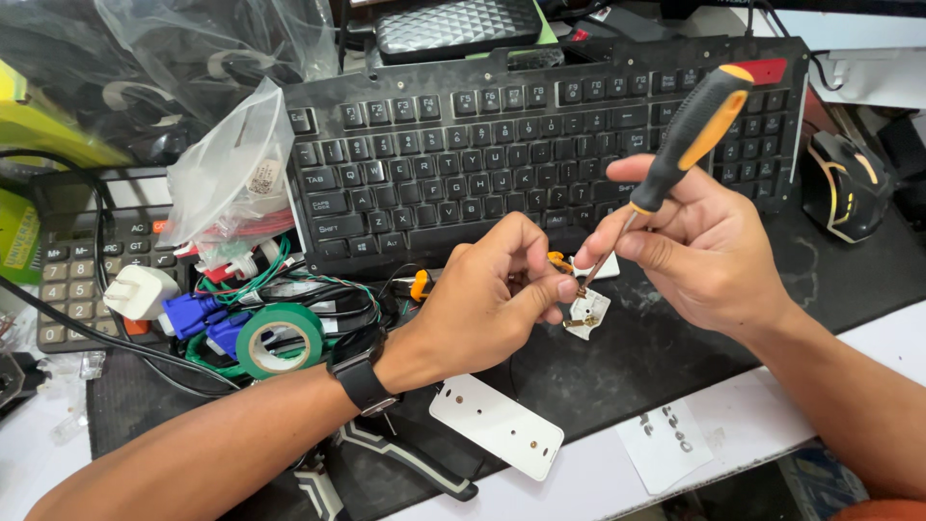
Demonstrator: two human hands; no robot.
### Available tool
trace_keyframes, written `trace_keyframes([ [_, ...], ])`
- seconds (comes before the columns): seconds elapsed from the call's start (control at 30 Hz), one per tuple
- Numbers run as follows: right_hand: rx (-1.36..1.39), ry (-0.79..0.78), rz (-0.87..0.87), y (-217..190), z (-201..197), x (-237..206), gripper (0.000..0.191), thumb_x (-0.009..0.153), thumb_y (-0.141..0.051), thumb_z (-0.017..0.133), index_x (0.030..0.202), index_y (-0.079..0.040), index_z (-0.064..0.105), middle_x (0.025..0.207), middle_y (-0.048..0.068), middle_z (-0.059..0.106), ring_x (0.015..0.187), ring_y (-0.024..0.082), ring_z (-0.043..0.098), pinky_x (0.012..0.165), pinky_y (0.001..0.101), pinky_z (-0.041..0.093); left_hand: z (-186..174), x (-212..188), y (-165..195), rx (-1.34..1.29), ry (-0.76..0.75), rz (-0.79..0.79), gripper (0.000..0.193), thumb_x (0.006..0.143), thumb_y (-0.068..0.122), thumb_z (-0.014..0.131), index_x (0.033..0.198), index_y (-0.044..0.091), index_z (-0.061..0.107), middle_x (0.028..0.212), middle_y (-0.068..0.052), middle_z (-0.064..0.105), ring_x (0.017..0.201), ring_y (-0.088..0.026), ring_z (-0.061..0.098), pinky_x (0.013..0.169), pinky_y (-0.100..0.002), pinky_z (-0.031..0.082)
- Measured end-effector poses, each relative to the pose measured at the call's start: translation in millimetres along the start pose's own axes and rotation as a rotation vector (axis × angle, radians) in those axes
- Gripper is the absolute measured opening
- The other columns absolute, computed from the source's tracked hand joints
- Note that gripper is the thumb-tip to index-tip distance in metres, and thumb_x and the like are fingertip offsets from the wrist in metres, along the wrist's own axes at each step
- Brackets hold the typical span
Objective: The person first uses a keyboard and mouse at a computer, then works on a white power strip on the desk: they unscrew it with a screwdriver, open its casing, and use pliers and their fingers to strip and twist the wires inside. The clip ends while they are still handling the internal wiring.
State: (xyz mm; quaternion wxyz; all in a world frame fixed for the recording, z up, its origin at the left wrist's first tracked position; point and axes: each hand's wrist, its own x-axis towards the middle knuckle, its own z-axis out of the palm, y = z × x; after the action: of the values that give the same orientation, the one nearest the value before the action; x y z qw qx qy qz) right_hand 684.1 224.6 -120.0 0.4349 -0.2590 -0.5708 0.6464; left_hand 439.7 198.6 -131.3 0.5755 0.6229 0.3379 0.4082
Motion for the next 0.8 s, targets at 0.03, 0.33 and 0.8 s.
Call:
trace_keyframes([
  [0.03,0.001,-0.021,-0.010,-1,0,1,0.051,0.102,0.007,0.057,0.152,0.002,0.044,0.108,0.022,0.073,0.104,0.030,0.072,0.097,0.0450,0.056,0,0,0,0.002,-0.001,0.004,0.023,0.098,0.006,0.067,0.094,0.005,0.044,0.088,-0.007,0.074,0.079,-0.010,0.075,0.062,-0.024,0.059],
  [0.33,0.046,-0.029,-0.019,-8,-16,3,0.032,0.105,0.002,0.059,0.137,-0.001,0.055,0.111,0.017,0.069,0.098,0.028,0.071,0.089,0.0442,0.059,-3,-4,-2,0.350,-0.122,0.182,0.024,0.096,0.008,0.070,0.115,0.002,0.057,0.084,-0.011,0.077,0.072,-0.023,0.078,0.061,-0.032,0.059],
  [0.8,-1.563,-0.584,0.827,-25,-79,16,0.036,0.086,-0.016,0.075,0.122,-0.020,0.074,0.100,-0.005,0.069,0.090,0.017,0.070,0.080,0.0341,0.057,-3,-1,-1,0.589,-0.190,0.478,0.017,0.094,0.010,0.070,0.110,0.006,0.066,0.089,-0.011,0.071,0.082,-0.033,0.071,0.073,-0.043,0.055],
])
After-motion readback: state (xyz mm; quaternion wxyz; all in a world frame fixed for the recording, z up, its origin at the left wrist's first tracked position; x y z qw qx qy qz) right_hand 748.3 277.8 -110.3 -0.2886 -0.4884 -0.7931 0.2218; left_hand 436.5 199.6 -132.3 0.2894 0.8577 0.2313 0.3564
